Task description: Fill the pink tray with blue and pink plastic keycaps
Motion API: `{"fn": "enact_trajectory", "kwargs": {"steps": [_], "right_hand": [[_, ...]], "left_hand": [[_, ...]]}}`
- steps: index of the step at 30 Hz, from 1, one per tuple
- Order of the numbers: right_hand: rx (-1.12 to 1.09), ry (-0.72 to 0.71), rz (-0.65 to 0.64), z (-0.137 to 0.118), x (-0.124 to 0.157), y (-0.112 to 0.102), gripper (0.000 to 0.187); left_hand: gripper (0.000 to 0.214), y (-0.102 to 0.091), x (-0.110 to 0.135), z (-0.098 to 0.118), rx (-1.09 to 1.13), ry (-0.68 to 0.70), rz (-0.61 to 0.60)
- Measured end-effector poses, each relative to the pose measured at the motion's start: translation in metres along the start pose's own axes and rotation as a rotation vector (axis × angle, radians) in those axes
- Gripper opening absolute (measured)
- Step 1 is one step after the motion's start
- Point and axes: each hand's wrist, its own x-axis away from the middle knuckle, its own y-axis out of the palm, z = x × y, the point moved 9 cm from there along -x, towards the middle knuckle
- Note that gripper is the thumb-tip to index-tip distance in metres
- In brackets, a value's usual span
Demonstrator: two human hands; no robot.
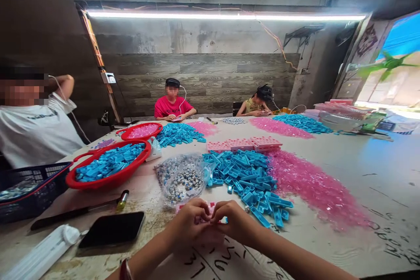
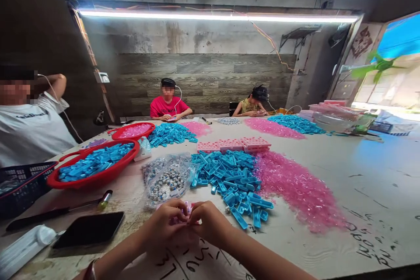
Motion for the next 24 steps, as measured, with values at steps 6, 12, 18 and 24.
{"fn": "enact_trajectory", "kwargs": {"steps": [6, 12, 18, 24], "right_hand": [[0.177, 0.045, -0.116, 0.006, -0.008, 0.009, 0.015], [0.268, 0.102, -0.203, 0.002, -0.014, 0.01, 0.014], [0.286, 0.117, -0.247, -0.002, -0.018, 0.012, 0.008], [0.274, 0.043, -0.253, -0.018, -0.021, 0.01, 0.019]], "left_hand": [[0.011, 0.002, 0.001, -0.008, 0.005, -0.16, -0.033], [0.007, 0.003, 0.0, -0.005, 0.017, -0.177, -0.07], [0.005, 0.002, -0.001, 0.012, -0.086, -0.083, -0.106], [0.014, 0.004, -0.003, 0.027, -0.12, 0.008, -0.154]]}}
